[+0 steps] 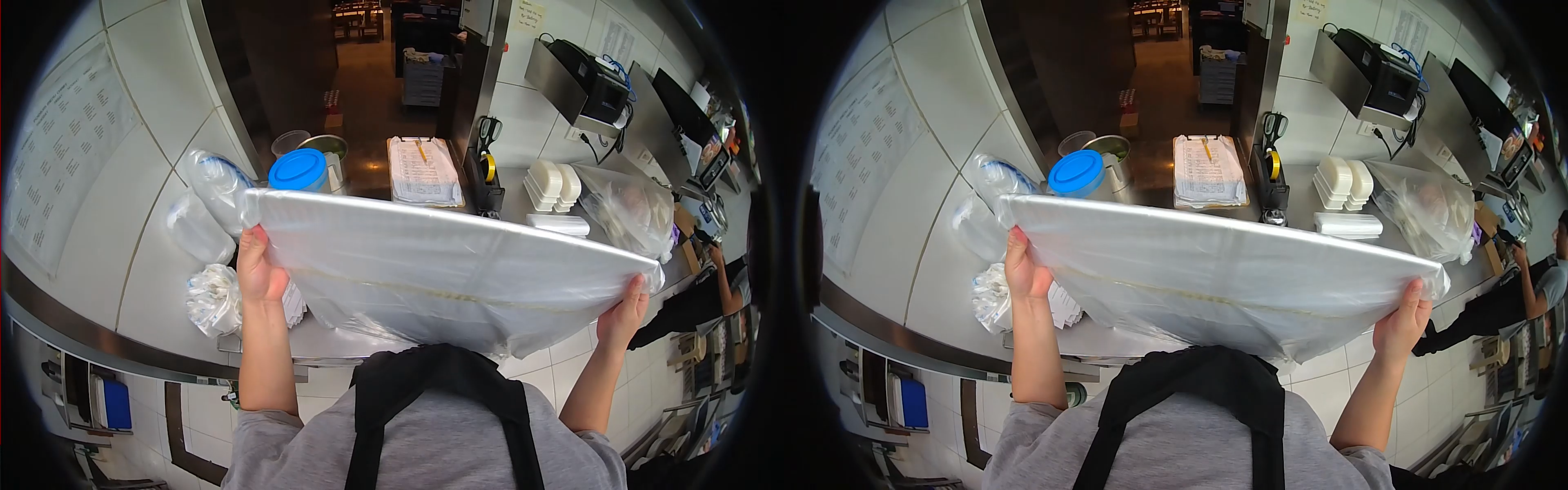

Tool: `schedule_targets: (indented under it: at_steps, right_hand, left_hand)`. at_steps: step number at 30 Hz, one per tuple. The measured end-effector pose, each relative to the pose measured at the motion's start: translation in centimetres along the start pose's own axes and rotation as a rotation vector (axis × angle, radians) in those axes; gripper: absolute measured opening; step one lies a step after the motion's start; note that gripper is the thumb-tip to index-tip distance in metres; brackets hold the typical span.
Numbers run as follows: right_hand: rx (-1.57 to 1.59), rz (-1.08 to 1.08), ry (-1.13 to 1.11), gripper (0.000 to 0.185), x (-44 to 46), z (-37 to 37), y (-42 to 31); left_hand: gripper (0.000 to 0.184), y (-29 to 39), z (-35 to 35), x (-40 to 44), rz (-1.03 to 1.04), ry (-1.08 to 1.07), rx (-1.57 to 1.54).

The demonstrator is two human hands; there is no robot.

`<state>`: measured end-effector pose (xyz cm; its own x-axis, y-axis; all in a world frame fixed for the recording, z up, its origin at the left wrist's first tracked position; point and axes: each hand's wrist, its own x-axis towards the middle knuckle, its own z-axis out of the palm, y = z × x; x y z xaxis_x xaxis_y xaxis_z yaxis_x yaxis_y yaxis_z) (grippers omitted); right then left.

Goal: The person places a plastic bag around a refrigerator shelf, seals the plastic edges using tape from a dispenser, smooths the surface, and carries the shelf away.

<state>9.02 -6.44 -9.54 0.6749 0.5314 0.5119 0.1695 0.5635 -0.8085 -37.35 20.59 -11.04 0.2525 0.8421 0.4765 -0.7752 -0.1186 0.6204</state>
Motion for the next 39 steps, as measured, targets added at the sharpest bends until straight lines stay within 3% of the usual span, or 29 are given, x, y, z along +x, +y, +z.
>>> schedule_targets:
  at_steps: [6, 8, 10, 12, 13, 14, 16, 18, 19, 21, 22, 24, 26, 27, 29, 32, 34, 36, 37, 39]
  right_hand:
    - [0.001, 0.054, -0.145, 0.057, -0.9, -1.6, -1.1]
    - [-0.176, 0.182, -0.372, 0.067, -1.3, -4.8, -1.0]
    - [-0.215, 0.213, -0.42, 0.064, -0.7, -4.9, -1.8]
    - [-0.099, 0.332, -0.849, 0.056, 0.7, -2.0, -3.2]
    - [0.027, 0.176, -0.941, 0.05, 1.1, -1.9, -2.2]
    - [0.167, 0.291, -1.018, 0.047, 1.6, -1.4, -2.1]
    - [0.511, 0.245, -1.088, 0.047, 2.5, 0.2, -0.8]
    - [0.835, 0.241, -1.324, 0.062, 6.0, -1.0, 3.5]
    - [0.847, 0.295, -1.2, 0.057, 7.0, -1.3, 5.4]
    - [0.691, 0.653, -0.732, 0.043, 10.6, 0.0, 9.3]
    - [0.459, 0.71, -0.496, 0.032, 12.6, 2.4, 11.9]
    - [-0.049, 0.771, -0.345, 0.031, 16.3, 4.3, 21.5]
    - [-0.422, 0.753, -0.308, 0.036, 17.8, 7.0, 27.3]
    - [-0.418, 0.755, -0.343, 0.036, 18.6, 7.7, 29.7]
    - [-0.825, 0.555, -0.371, 0.046, 19.9, 8.9, 33.8]
    - [-0.928, 0.677, -0.414, 0.052, 20.7, 9.9, 37.9]
    - [-0.784, 0.744, -0.363, 0.048, 20.5, 10.1, 39.3]
    - [-0.439, 0.812, -0.274, 0.039, 20.6, 10.0, 41.4]
    - [-0.408, 0.788, -0.168, 0.03, 20.5, 10.7, 39.5]
    - [-0.427, 0.728, -0.194, 0.027, 19.8, 11.1, 35.4]
  left_hand:
    - [0.039, 1.5, -1.3, -1.6, -0.106, -0.014, 0.13]
    - [0.034, 2.5, -1.0, -2.7, -0.012, 0.053, 0.17]
    - [0.03, 3.1, -1.7, -3.9, 0.009, 0.07, 0.195]
    - [0.027, 3.4, -1.8, -4.4, 0.036, 0.098, 0.226]
    - [0.021, 3.5, -1.5, -4.4, 0.059, 0.058, 0.199]
    - [0.018, 3.5, -1.3, -4.5, 0.084, 0.021, 0.174]
    - [0.02, 3.3, -1.3, -4.9, 0.123, 0.105, 0.232]
    - [0.023, 3.0, 0.5, -4.9, 0.171, 0.201, 0.294]
    - [0.018, 3.0, 3.3, -4.7, 0.144, 0.465, 0.341]
    - [0.016, 2.5, 6.5, -4.1, 0.137, 0.896, 0.421]
    - [0.016, 2.2, 5.8, -4.2, 0.147, 0.919, 0.426]
    - [0.013, 2.3, 3.6, -4.8, 0.198, 0.547, 0.302]
    - [0.01, 1.5, 5.0, -4.1, 0.232, 0.715, 0.371]
    - [0.011, 1.4, 4.6, -4.0, 0.227, 0.668, 0.402]
    - [0.021, 1.1, 4.1, -3.9, 0.24, 0.608, 0.379]
    - [0.027, 0.6, 3.1, -3.5, 0.279, 0.527, 0.301]
    - [0.027, 1.4, 2.4, -4.0, 0.28, 0.464, 0.331]
    - [0.028, 2.0, 2.2, -4.8, 0.272, 0.507, 0.373]
    - [0.029, 1.9, 2.3, -5.1, 0.296, 0.574, 0.383]
    - [0.03, 2.3, 2.0, -6.1, 0.313, 0.552, 0.372]
